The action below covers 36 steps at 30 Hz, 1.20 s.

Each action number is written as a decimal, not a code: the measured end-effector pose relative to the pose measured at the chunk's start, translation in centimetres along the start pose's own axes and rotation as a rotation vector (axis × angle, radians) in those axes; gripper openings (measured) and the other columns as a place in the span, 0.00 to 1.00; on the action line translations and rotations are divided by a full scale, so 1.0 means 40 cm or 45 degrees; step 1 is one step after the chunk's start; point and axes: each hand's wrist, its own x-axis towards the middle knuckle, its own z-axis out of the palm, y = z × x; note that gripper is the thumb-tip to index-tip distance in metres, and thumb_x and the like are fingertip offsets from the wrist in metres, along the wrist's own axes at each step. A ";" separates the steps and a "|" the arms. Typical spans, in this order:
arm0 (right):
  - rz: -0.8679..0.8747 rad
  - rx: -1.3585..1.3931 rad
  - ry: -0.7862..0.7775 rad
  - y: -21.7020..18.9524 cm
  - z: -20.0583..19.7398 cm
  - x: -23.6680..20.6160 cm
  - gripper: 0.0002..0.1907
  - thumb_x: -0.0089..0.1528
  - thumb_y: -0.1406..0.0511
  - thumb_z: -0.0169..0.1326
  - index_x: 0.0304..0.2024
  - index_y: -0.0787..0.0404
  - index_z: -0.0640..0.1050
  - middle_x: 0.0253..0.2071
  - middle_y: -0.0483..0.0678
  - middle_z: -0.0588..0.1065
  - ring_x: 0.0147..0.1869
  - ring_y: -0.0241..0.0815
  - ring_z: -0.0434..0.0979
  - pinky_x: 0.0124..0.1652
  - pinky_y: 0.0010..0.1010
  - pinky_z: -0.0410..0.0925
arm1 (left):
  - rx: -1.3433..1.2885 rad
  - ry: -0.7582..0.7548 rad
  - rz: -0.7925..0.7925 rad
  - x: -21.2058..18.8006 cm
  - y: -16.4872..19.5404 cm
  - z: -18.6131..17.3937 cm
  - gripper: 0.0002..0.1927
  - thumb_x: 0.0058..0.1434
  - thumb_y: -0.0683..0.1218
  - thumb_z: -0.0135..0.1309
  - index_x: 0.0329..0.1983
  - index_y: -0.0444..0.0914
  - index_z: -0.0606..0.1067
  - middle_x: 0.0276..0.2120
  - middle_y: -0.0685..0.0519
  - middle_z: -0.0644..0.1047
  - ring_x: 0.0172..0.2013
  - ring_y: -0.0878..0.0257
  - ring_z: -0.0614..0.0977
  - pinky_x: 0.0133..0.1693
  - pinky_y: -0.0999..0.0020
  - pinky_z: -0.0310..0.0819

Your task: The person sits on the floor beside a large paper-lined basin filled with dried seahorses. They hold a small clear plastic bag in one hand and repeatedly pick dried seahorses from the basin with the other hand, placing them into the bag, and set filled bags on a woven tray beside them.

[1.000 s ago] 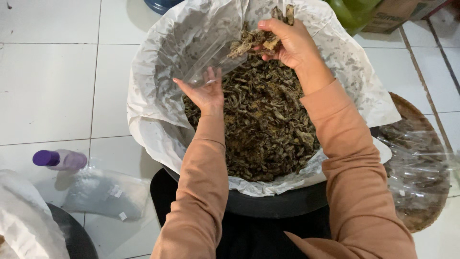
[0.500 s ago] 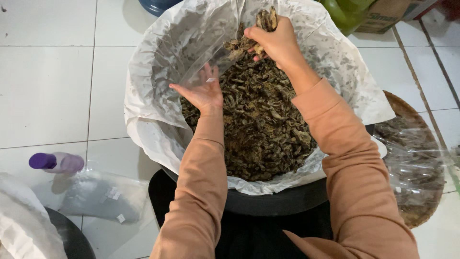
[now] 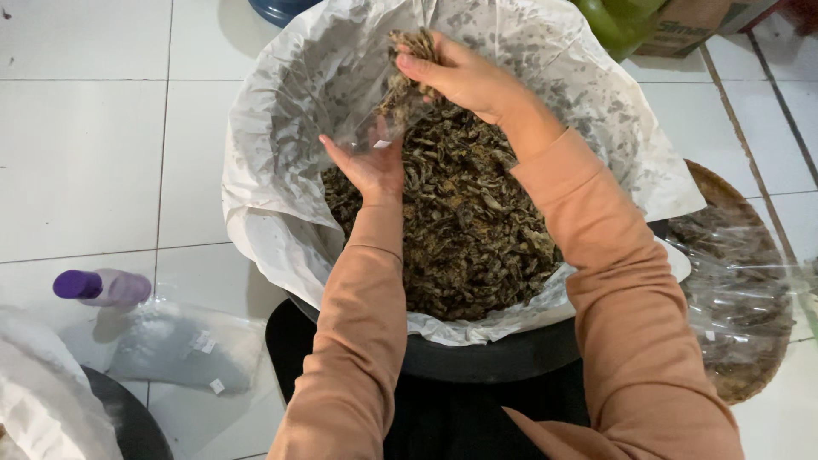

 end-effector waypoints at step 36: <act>-0.752 -0.672 -0.233 -0.082 0.090 -0.113 0.07 0.65 0.73 0.64 0.46 0.63 0.82 0.52 0.51 0.78 0.50 0.44 0.82 0.48 0.32 0.77 | -0.141 0.015 0.036 0.139 0.080 -0.118 0.29 0.74 0.54 0.28 0.69 0.33 0.61 0.65 0.39 0.67 0.64 0.41 0.70 0.65 0.40 0.65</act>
